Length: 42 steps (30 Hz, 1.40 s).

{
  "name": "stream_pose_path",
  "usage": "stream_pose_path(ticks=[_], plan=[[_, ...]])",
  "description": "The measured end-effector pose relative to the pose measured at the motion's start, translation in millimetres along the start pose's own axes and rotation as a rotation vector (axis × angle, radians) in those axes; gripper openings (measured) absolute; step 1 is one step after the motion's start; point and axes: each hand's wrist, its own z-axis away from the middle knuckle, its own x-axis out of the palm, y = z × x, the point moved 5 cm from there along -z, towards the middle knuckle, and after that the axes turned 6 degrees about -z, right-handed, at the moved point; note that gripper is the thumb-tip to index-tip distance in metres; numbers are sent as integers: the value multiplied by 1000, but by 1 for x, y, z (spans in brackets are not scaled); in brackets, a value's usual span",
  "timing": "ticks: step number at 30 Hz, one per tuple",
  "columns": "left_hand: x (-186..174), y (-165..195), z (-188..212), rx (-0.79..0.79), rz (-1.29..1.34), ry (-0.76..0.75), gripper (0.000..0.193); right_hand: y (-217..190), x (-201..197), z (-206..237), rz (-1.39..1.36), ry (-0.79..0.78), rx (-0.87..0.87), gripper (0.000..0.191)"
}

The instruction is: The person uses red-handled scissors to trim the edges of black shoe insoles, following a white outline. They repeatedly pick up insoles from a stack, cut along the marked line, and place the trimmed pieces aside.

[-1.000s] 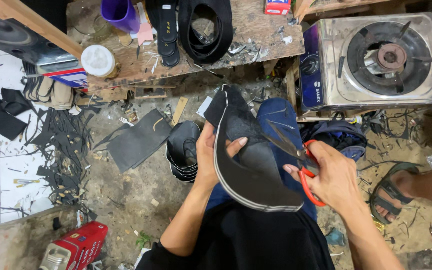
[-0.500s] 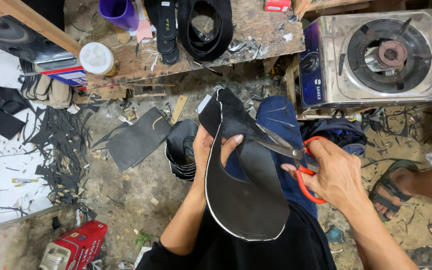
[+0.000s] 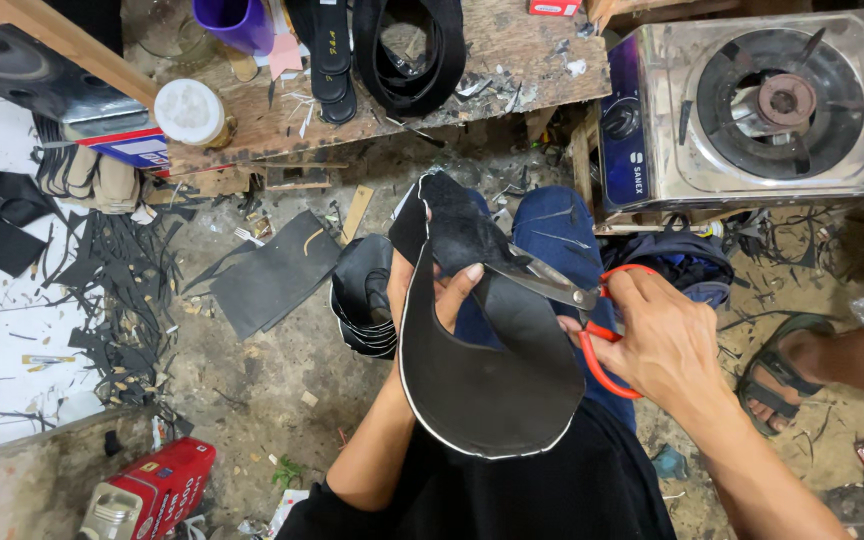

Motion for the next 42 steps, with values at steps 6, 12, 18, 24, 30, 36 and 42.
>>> stream_pose_path(ticks=[6, 12, 18, 24, 30, 36, 42], plan=[[-1, -18, 3, -8, -194, 59, 69, -6, 8, -7, 3, -18, -34, 47], [-3, -22, 5, 75, -140, 56, 72, -3, 17, -9, 51, -44, -34, 47], [4, -11, 6, 2, -50, 53, 70, 11, 30, -7, -145, -155, 102, 38], [8, -2, 4, 12, -63, 4, 63, 18, 39, -4, -248, -137, 103, 41], [8, -10, 4, -5, -55, 31, 55, 28, 46, 0, -261, -211, 195, 32], [2, -5, 3, 73, 4, 33, 68, 20, 32, -4, -216, -145, 16, 42], [3, -4, 0, 115, -123, 48, 70, 19, 21, -3, -93, -92, 11, 43]])
